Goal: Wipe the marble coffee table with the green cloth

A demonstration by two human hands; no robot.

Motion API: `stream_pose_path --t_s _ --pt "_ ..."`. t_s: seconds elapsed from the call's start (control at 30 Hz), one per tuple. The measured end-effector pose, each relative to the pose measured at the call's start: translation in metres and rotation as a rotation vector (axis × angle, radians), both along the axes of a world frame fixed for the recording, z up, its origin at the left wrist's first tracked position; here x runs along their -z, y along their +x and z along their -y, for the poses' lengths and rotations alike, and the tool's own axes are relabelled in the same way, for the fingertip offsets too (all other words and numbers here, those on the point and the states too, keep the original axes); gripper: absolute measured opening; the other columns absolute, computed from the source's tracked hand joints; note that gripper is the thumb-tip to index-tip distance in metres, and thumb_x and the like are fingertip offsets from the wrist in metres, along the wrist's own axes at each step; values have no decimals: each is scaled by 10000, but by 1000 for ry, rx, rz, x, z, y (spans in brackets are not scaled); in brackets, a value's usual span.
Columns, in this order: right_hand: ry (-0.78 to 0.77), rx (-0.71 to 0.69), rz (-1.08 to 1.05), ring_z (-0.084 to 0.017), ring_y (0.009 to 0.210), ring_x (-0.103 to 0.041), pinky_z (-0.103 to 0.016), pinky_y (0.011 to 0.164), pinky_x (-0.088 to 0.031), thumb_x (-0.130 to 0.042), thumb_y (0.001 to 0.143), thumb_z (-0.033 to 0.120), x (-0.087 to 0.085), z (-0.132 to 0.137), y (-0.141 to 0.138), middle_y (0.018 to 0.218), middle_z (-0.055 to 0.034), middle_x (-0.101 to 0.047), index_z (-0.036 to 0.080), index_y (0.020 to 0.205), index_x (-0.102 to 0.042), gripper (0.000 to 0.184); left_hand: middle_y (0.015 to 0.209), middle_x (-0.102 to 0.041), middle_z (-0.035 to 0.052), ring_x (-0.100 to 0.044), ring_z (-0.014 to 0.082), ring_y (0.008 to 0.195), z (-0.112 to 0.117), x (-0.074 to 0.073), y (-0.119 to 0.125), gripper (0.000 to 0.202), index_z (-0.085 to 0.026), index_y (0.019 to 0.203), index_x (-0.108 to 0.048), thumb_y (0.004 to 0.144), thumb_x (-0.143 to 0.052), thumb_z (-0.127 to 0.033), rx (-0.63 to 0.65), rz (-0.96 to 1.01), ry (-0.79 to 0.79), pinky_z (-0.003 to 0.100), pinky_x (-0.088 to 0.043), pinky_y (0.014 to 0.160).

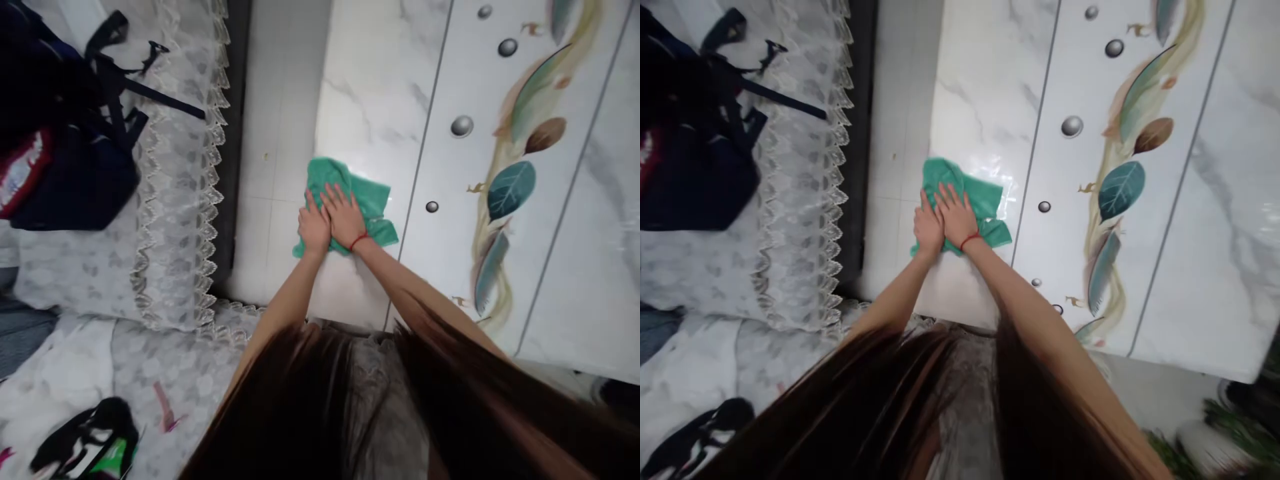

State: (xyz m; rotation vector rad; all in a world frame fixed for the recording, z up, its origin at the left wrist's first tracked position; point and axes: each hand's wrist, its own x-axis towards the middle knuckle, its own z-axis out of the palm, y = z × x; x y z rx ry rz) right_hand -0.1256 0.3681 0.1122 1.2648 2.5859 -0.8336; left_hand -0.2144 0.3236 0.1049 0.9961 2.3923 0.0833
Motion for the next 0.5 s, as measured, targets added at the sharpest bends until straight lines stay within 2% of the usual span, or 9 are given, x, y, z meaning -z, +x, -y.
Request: stream_pose_path --t_s 0.07,0.17,0.23,0.27,0.37,0.43,0.5 --pt "-54 -9 35 -312 1977 -300 -646 1634 -321 -238 1284 290 -7 47 6 2074 -49 -300 192 1977 -534 760 1795 -647 340 -711 439 1622 51 -1 3 785 -56 2015 -323 1313 -376 -402 -71 90 -46 562 -609 1348" --pt "-133 -25 86 -275 1908 -446 -624 1562 -480 -310 1240 305 -14 111 16 2013 26 -426 379 1903 -651 750 1891 -553 378 -609 436 1754 125 -5 8 831 57 1962 -343 1261 -356 -389 -85 214 -118 569 -477 1498" --pt "-176 -34 111 -278 1858 -521 -618 1503 -559 -369 1215 334 -14 140 22 1965 56 -504 481 1842 -708 728 1929 -524 352 -554 420 1816 159 -6 9 862 47 1953 -379 1218 -401 -404 -58 269 -146 535 -401 1554" --pt "-193 -35 121 -285 1850 -530 -628 1496 -564 -383 1208 346 -13 149 24 1954 59 -518 501 1833 -714 724 1945 -500 352 -523 418 1843 169 -6 8 890 57 1953 -366 1199 -402 -414 -36 288 -166 532 -364 1577" --pt "-239 -43 124 -287 1864 -506 -665 1522 -516 -390 1197 356 -7 150 26 1961 55 -494 512 1858 -681 738 1955 -459 379 -490 412 1869 171 -2 0 937 113 1940 -334 1160 -389 -404 16 302 -214 512 -323 1604" --pt "-268 -62 103 -257 1873 -491 -630 1539 -498 -395 1182 333 -3 134 26 1965 70 -481 520 1864 -669 758 1924 -486 402 -529 417 1839 153 0 -10 918 160 1912 -343 1164 -386 -370 48 299 -221 492 -358 1592" --pt "-291 -89 73 -223 1867 -498 -561 1546 -503 -395 1166 308 -1 107 24 1948 98 -511 533 1854 -678 777 1887 -541 399 -568 415 1809 123 1 -21 864 157 1894 -389 1179 -411 -328 88 303 -225 487 -381 1585"
